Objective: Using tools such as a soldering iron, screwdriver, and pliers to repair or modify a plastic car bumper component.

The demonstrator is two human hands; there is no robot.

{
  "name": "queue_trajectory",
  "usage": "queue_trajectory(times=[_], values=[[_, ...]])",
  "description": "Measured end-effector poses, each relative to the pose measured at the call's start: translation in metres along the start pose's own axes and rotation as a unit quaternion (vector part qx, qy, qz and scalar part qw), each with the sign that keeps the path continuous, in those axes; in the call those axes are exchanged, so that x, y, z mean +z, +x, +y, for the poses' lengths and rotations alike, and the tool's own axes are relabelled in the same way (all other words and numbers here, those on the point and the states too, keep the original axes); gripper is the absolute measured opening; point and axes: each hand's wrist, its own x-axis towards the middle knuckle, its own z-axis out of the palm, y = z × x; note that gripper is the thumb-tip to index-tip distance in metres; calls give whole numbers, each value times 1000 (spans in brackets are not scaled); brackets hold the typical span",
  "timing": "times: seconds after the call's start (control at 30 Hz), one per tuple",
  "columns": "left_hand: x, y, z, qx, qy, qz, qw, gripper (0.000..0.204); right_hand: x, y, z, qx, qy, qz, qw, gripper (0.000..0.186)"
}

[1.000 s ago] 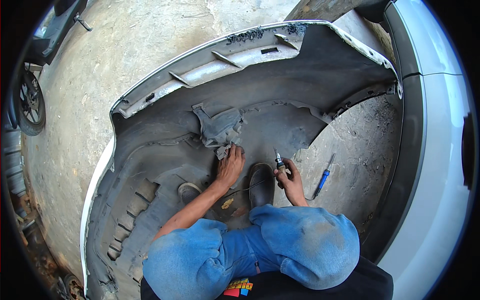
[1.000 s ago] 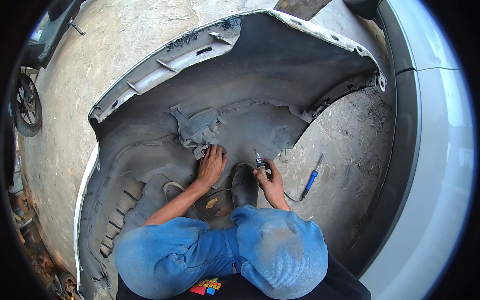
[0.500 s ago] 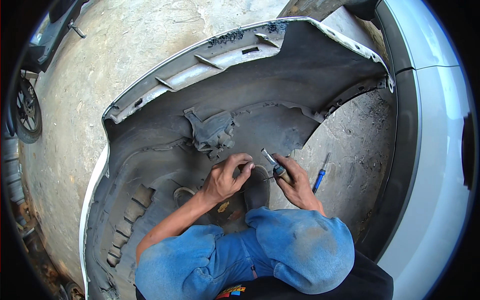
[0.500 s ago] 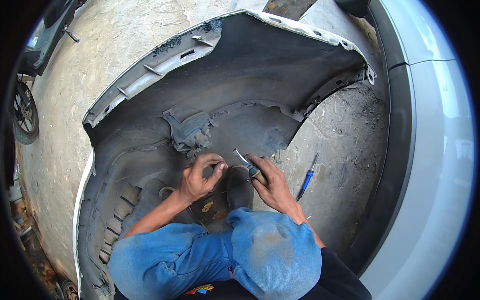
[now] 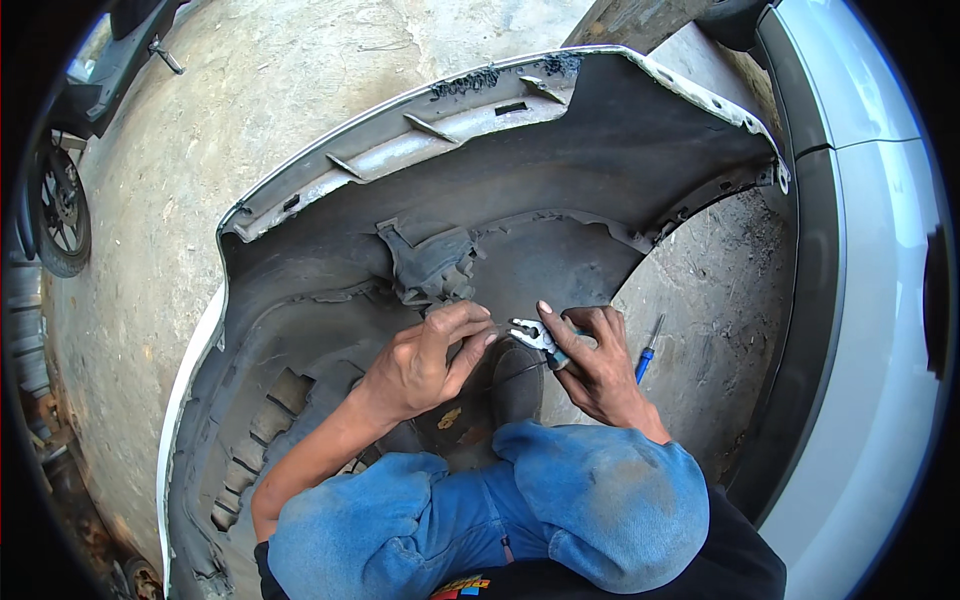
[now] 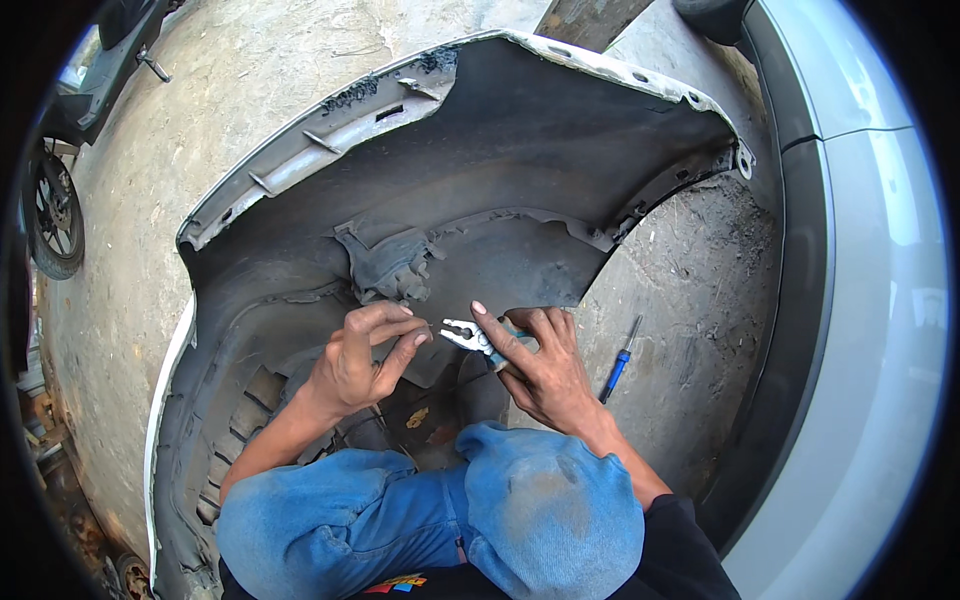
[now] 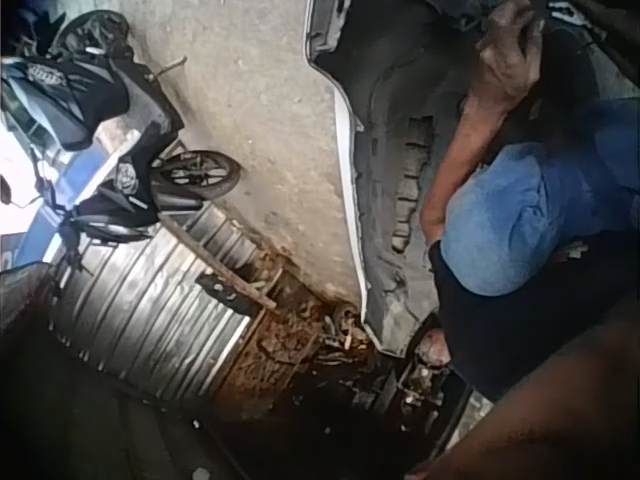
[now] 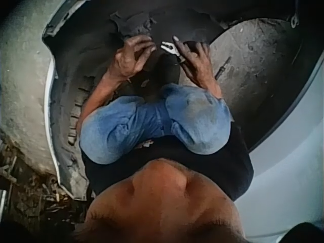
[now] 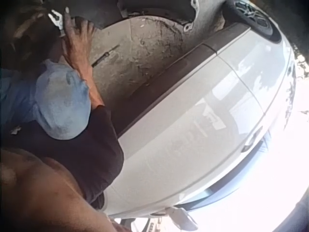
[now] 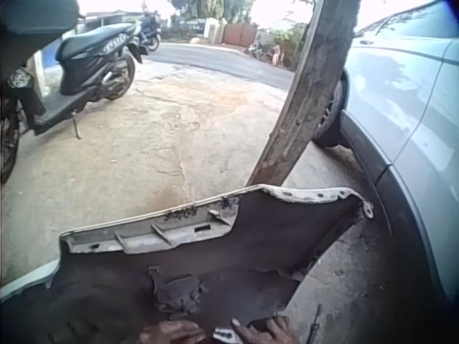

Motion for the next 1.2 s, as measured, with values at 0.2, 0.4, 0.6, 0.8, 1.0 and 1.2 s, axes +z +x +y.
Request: queue_trajectory(times=[0.2,0.4,0.6,0.8,1.0,1.2], values=[[-7,3,13,-81,-75,-41,993,39,-2,6,6,-58,-54,12,997,98],[-14,8,16,-98,-92,-83,988,35,-5,9,15,-84,-47,20,995,88],[-21,12,16,-72,-74,-129,986,35,-14,14,15,-111,-77,-3,991,84],[-22,14,18,-110,-90,-144,979,28,-13,15,24,-132,-86,-27,987,91],[-20,14,16,-191,-128,-126,965,29,-3,20,13,-24,-24,-12,999,87],[-12,22,21,-354,-218,-87,905,29,17,17,20,25,-21,-37,999,51]])
